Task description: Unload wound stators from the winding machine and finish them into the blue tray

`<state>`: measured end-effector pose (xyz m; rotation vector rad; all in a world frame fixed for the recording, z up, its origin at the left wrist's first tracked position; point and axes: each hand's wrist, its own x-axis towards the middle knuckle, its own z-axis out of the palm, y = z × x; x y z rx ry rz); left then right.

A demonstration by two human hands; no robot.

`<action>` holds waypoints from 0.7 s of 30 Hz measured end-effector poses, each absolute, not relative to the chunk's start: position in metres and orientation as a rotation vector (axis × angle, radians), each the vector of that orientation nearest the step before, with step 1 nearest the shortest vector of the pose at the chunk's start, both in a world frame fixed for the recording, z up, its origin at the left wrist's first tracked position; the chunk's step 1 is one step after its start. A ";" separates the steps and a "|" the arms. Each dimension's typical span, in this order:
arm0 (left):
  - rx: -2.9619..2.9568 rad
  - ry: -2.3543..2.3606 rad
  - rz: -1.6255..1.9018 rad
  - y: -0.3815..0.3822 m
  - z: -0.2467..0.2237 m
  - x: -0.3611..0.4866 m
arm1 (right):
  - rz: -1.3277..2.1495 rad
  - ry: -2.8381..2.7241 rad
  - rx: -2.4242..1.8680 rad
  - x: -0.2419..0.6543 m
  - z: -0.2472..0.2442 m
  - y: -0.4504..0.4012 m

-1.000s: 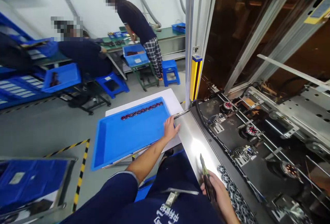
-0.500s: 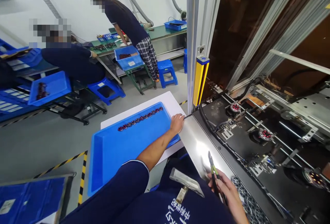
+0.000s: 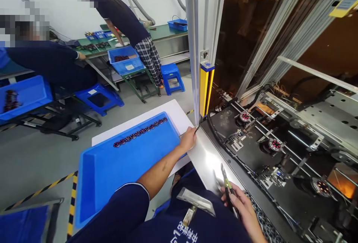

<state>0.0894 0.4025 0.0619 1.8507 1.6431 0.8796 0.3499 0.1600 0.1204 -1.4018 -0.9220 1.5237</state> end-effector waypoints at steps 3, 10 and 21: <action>1.691 1.704 1.060 0.392 0.051 0.080 | 1.509 -0.874 -1.432 0.357 0.114 0.155; 1.610 1.866 1.296 0.365 0.022 0.077 | 1.621 -0.898 -1.492 0.372 0.110 0.158; 1.673 2.047 1.188 0.395 0.020 0.060 | 1.577 -0.892 -1.481 0.350 0.118 0.159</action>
